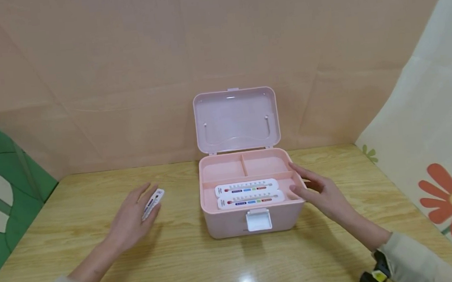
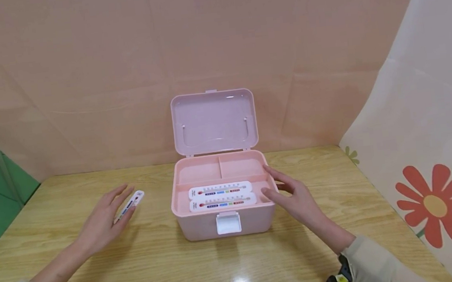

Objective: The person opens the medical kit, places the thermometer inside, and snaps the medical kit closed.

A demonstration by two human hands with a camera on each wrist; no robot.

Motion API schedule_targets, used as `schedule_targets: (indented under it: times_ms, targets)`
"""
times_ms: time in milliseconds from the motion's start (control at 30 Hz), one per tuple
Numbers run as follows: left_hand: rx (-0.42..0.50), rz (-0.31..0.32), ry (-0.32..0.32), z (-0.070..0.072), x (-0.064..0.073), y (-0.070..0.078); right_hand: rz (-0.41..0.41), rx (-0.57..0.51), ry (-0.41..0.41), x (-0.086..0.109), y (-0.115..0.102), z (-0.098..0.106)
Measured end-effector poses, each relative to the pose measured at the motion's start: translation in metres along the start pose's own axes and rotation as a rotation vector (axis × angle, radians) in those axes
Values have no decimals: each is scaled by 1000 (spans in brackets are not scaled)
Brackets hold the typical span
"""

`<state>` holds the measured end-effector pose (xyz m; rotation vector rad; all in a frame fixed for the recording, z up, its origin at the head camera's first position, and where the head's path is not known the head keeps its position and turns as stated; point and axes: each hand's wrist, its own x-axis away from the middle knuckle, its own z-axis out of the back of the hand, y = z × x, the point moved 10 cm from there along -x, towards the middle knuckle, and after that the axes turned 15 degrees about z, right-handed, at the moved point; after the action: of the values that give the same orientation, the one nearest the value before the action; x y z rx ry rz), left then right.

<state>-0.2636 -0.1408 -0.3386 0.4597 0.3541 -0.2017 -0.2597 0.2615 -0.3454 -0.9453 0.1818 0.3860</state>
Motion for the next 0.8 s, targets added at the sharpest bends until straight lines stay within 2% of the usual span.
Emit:
schedule_targets:
  times_ms: [200, 367, 633, 800]
  targets:
    - [3, 43, -21, -1, 2, -9, -14, 10, -4, 2, 1, 0]
    - [16, 50, -32, -3, 5, -13, -6, 0, -1, 1, 1, 0]
    - [6, 45, -14, -7, 11, -23, -3, 0, -2, 1, 2, -1]
    - [4, 93, -32, -10, 12, -34, 8, -11, 3, 0, 1, -1]
